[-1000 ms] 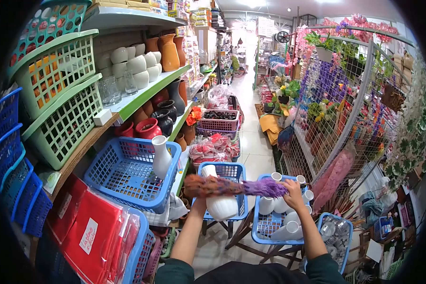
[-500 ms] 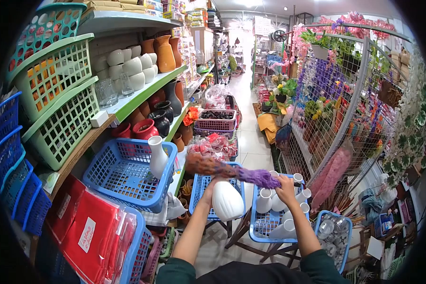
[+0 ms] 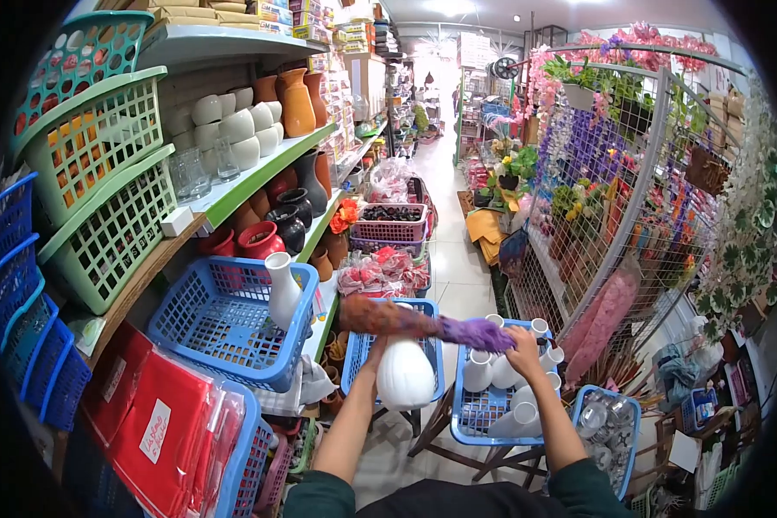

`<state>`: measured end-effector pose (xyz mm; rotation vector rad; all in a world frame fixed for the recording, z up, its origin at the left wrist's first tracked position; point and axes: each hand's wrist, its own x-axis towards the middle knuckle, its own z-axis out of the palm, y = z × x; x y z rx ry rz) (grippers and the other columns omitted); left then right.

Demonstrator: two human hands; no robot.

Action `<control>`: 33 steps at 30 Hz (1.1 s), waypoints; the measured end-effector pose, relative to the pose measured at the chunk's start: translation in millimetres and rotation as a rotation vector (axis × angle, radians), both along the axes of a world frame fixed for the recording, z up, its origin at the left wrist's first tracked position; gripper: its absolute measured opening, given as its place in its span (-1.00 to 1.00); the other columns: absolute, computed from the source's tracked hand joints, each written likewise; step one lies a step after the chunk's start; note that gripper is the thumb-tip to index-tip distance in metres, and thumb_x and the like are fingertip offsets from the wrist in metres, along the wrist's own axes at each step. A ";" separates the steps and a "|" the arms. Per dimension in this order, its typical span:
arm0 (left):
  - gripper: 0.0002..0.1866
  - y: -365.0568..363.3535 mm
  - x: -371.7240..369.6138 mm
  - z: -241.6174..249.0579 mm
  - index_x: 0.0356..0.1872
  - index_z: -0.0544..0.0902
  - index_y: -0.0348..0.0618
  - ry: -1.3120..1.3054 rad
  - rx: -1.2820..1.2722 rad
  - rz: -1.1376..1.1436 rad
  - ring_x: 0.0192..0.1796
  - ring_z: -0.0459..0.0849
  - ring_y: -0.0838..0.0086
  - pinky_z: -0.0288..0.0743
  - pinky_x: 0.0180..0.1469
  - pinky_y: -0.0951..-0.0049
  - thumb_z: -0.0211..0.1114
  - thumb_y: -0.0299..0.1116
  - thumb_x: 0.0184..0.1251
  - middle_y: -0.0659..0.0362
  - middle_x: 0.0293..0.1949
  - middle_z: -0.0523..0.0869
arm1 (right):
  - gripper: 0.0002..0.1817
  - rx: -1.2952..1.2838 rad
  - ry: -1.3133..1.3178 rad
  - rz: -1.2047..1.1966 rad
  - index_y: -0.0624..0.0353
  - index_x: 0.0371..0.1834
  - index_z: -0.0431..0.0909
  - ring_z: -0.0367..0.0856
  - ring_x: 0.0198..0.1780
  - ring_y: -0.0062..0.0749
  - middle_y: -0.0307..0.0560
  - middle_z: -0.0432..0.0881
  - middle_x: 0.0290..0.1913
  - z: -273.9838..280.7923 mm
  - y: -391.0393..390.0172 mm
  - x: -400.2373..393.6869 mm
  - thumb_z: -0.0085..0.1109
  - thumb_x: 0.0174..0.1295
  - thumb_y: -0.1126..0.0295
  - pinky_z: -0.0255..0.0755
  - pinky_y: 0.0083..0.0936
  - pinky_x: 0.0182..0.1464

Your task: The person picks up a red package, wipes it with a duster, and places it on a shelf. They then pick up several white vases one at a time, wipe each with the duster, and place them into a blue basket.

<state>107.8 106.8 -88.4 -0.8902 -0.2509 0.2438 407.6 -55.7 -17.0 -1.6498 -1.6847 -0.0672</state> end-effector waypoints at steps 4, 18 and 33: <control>-0.52 -15.8 4.3 42.7 0.07 0.43 -0.14 0.515 1.286 0.389 -0.02 0.59 0.14 0.50 0.02 0.08 -0.02 0.01 0.32 0.03 -0.07 0.60 | -0.60 0.004 0.015 -0.072 0.08 -0.11 0.58 0.45 -0.06 -0.19 -0.09 0.56 -0.20 8.3 7.6 -12.4 0.05 -0.13 0.42 0.16 -0.29 -0.04; -0.48 -19.5 -2.5 51.7 0.02 0.46 -0.19 0.964 1.424 0.534 -0.06 0.60 0.29 0.54 -0.04 0.33 0.10 0.06 0.26 0.15 -0.17 0.59 | -0.62 0.040 0.009 -0.067 0.13 -0.17 0.59 0.44 -0.13 -0.16 -0.08 0.55 -0.26 4.4 9.8 -19.0 0.02 -0.16 0.40 0.16 -0.30 -0.11; -0.50 -17.6 -24.9 50.9 0.14 0.35 -0.14 0.223 0.591 0.477 0.03 0.49 0.30 0.35 0.15 0.19 0.10 -0.04 0.30 0.10 0.00 0.49 | -0.69 0.041 -0.020 0.040 0.11 -0.23 0.61 0.44 -0.16 -0.17 -0.09 0.54 -0.31 1.1 6.7 -21.1 0.08 -0.07 0.30 0.18 -0.29 -0.11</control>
